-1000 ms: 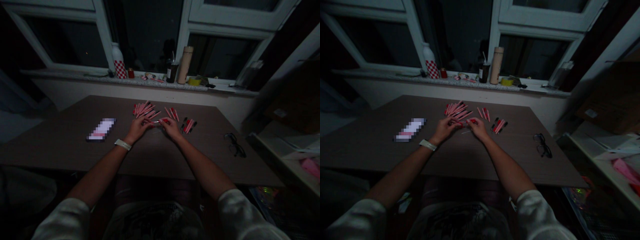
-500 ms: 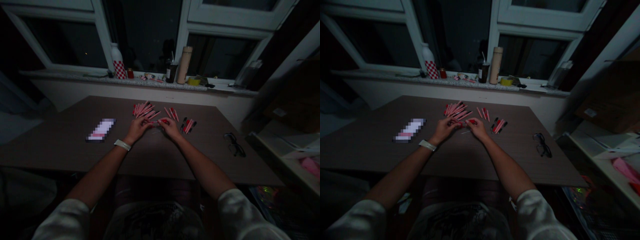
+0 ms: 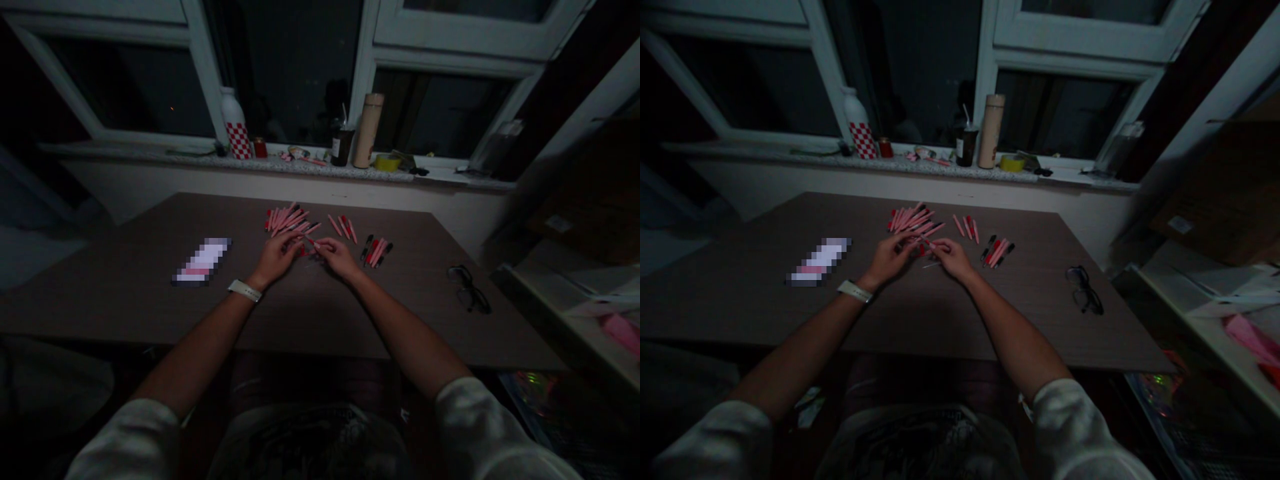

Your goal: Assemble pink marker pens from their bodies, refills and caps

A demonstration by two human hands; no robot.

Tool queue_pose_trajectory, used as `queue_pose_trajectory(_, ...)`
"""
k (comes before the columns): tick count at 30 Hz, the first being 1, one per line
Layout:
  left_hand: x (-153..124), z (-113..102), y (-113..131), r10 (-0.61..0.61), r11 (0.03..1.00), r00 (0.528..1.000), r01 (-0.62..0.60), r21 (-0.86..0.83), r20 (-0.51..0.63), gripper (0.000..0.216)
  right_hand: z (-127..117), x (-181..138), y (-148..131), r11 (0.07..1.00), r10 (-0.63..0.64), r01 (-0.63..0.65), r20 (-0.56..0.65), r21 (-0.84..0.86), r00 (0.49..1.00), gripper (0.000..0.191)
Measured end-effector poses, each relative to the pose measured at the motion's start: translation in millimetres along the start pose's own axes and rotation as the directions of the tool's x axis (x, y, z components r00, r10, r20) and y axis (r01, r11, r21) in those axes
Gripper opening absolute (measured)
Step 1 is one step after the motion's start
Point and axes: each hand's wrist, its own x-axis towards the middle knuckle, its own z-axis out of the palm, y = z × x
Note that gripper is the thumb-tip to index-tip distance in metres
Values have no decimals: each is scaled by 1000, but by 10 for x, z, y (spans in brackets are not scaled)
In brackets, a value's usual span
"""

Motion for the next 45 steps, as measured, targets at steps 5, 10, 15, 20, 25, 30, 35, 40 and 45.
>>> queue_pose_trajectory(5, 7, -1, -27, 35, 995, 999, -38, 92, 27, 26, -39, 91, 135, 992, -100, 102, -31, 73, 994, 46)
queue_pose_trajectory(10, 22, -10, -146, 121, 958, 986, -147, 246, 119, 13, -83, 143, 226, 979, -176, 183, -81, 90, 981, 46)
queue_pose_trajectory(15, 9, -13, -241, 109, 931, 984, -150, 332, 141, 9, -91, 139, 188, 987, -151, 157, -128, 43, 980, 45)
queue_pose_trajectory(20, -29, -16, -236, 22, 915, 984, -90, 392, 176, 10, -92, 172, 193, 984, -121, 144, -204, 101, 971, 38)
queue_pose_trajectory(25, -54, -36, -198, -156, 856, 970, 38, 516, 188, 16, -116, 228, 299, 977, -117, 161, -285, 137, 951, 38)
queue_pose_trajectory(30, -58, -35, -185, -219, 812, 957, 72, 579, 189, 16, -162, 278, 410, 987, -116, 149, -373, 59, 920, 33)
queue_pose_trajectory(35, -69, -20, -246, -210, 806, 961, 65, 589, 181, 14, -185, 302, 455, 995, -104, 99, -395, -32, 913, 31)
queue_pose_trajectory(40, -73, -22, -269, -189, 813, 965, 50, 580, 181, 17, -187, 312, 471, 990, -138, 123, -394, -63, 909, 27)
queue_pose_trajectory(45, -74, -17, -253, -186, 814, 967, 53, 579, 173, 18, -167, 307, 478, 992, -118, 93, -386, -84, 915, 28)
